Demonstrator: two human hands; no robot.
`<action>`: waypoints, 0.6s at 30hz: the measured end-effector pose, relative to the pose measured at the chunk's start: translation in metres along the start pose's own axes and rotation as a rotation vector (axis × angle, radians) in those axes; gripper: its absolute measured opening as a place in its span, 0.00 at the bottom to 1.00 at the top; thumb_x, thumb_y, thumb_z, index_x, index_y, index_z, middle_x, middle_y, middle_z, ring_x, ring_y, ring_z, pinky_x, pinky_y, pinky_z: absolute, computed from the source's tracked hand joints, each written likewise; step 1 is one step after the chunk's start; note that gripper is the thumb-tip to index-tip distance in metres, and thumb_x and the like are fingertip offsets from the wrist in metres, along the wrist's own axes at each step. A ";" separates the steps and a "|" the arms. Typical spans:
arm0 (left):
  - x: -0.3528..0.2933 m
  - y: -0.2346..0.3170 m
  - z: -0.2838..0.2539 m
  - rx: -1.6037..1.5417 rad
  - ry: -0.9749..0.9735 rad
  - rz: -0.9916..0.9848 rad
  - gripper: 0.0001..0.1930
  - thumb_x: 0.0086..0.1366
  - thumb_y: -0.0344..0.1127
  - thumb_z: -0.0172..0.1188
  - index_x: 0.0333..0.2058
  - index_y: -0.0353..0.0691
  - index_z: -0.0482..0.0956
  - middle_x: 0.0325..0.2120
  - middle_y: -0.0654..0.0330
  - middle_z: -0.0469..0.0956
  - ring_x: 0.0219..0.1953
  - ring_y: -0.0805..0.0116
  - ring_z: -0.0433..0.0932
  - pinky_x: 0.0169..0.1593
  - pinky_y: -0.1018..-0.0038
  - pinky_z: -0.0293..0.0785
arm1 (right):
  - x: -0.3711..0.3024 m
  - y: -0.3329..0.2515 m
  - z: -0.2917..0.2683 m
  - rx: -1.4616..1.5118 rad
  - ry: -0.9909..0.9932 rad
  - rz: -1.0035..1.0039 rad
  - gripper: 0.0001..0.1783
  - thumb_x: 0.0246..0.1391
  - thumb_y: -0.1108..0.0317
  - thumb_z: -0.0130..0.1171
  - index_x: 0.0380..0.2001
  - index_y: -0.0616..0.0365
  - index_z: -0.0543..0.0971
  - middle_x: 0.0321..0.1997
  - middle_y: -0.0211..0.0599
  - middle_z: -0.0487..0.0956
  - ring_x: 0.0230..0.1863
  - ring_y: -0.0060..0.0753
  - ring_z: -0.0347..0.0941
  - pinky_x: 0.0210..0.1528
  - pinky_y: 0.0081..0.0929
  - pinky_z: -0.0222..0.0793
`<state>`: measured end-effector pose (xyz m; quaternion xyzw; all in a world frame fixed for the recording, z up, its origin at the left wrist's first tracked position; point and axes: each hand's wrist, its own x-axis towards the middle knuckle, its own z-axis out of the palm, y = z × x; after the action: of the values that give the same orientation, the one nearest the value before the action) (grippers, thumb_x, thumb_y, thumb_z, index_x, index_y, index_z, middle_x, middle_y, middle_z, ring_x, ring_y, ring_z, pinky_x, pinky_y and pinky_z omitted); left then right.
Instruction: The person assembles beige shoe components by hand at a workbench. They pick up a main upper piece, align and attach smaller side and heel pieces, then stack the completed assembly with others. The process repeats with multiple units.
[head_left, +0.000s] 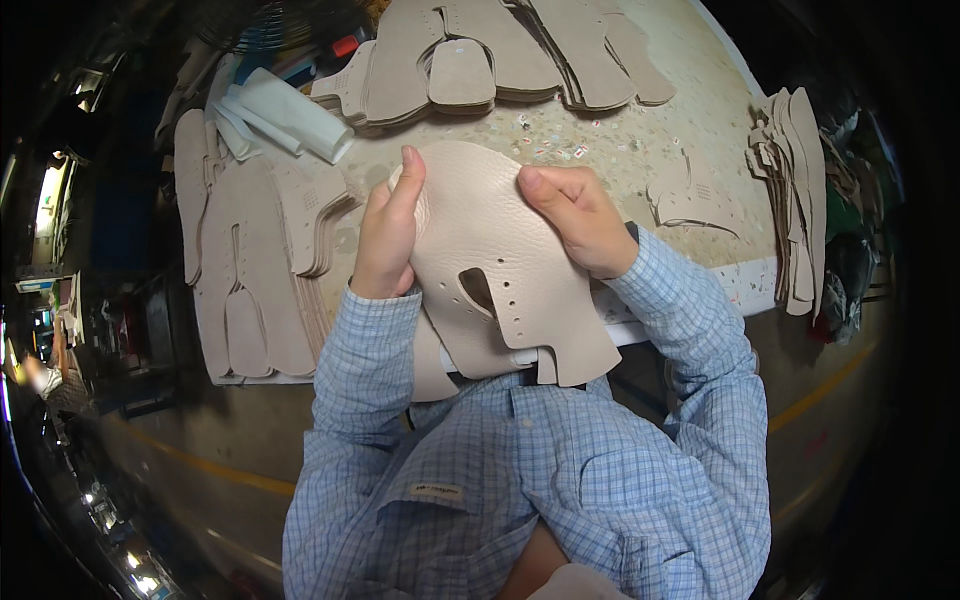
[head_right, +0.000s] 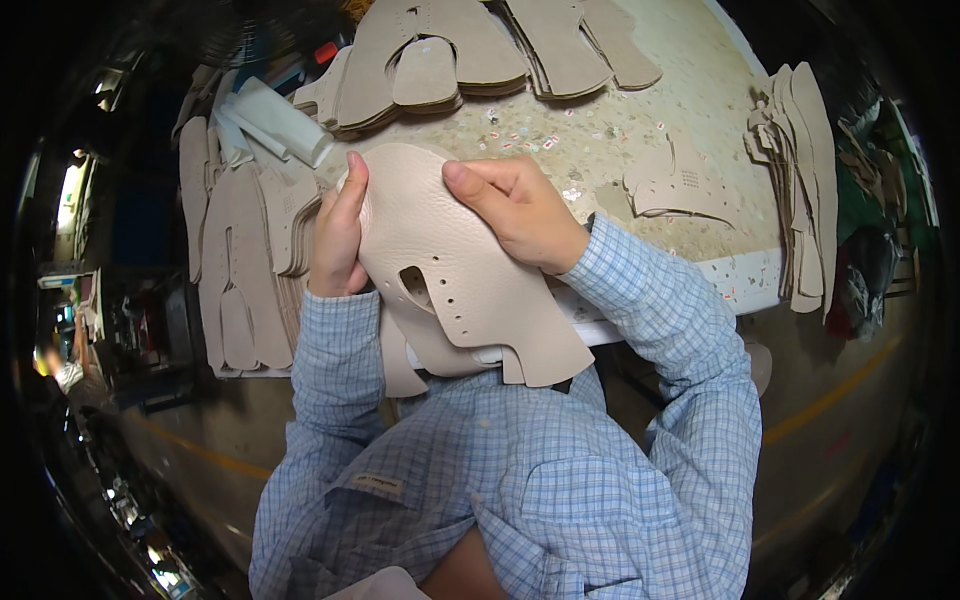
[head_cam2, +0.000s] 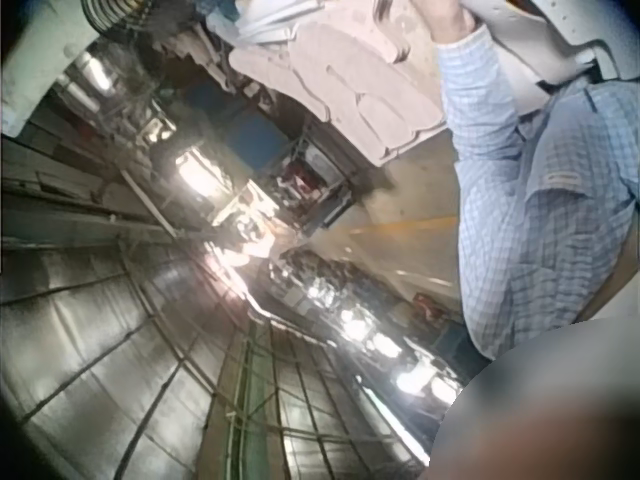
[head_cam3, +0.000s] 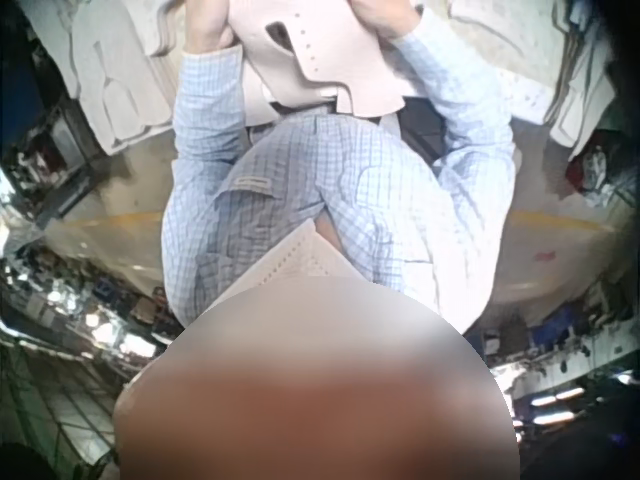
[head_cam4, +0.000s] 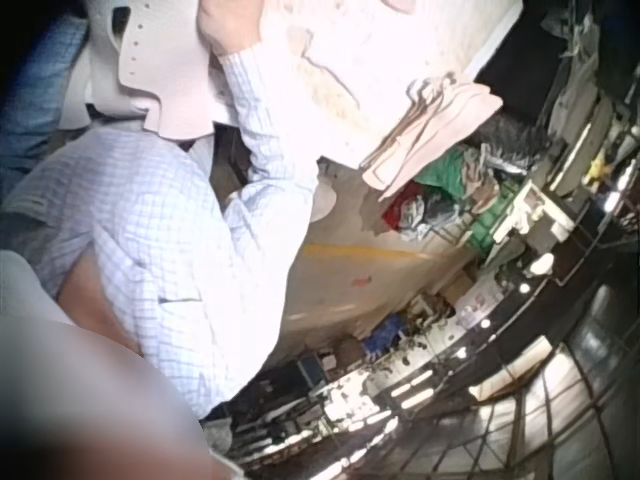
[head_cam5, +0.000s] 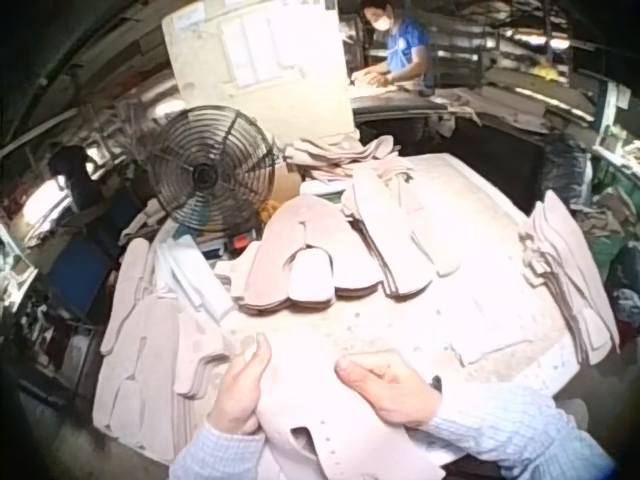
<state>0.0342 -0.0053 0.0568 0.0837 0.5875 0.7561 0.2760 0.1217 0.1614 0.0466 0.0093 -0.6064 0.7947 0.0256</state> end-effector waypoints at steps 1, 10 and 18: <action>0.001 0.002 -0.005 -0.012 -0.021 -0.034 0.23 0.69 0.49 0.44 0.43 0.31 0.73 0.39 0.55 0.77 0.40 0.71 0.76 0.44 0.77 0.71 | -0.001 -0.001 -0.001 0.024 -0.006 0.032 0.25 0.63 0.51 0.44 0.33 0.66 0.79 0.27 0.32 0.79 0.25 0.17 0.71 0.27 0.17 0.69; 0.003 0.001 -0.013 -0.131 -0.070 -0.105 0.25 0.70 0.51 0.42 0.45 0.30 0.72 0.41 0.54 0.76 0.43 0.69 0.75 0.48 0.77 0.70 | -0.003 -0.001 -0.006 0.081 -0.009 0.131 0.27 0.63 0.50 0.44 0.31 0.65 0.79 0.26 0.34 0.79 0.25 0.17 0.72 0.27 0.17 0.69; 0.003 0.001 -0.014 -0.136 -0.106 -0.118 0.26 0.70 0.50 0.42 0.46 0.29 0.72 0.41 0.55 0.76 0.42 0.71 0.75 0.47 0.79 0.69 | -0.003 0.002 -0.008 0.120 -0.043 0.141 0.28 0.63 0.49 0.42 0.32 0.66 0.79 0.27 0.33 0.79 0.27 0.17 0.72 0.31 0.16 0.69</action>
<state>0.0248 -0.0159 0.0532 0.0700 0.5233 0.7710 0.3561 0.1247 0.1689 0.0427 -0.0150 -0.5571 0.8291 -0.0442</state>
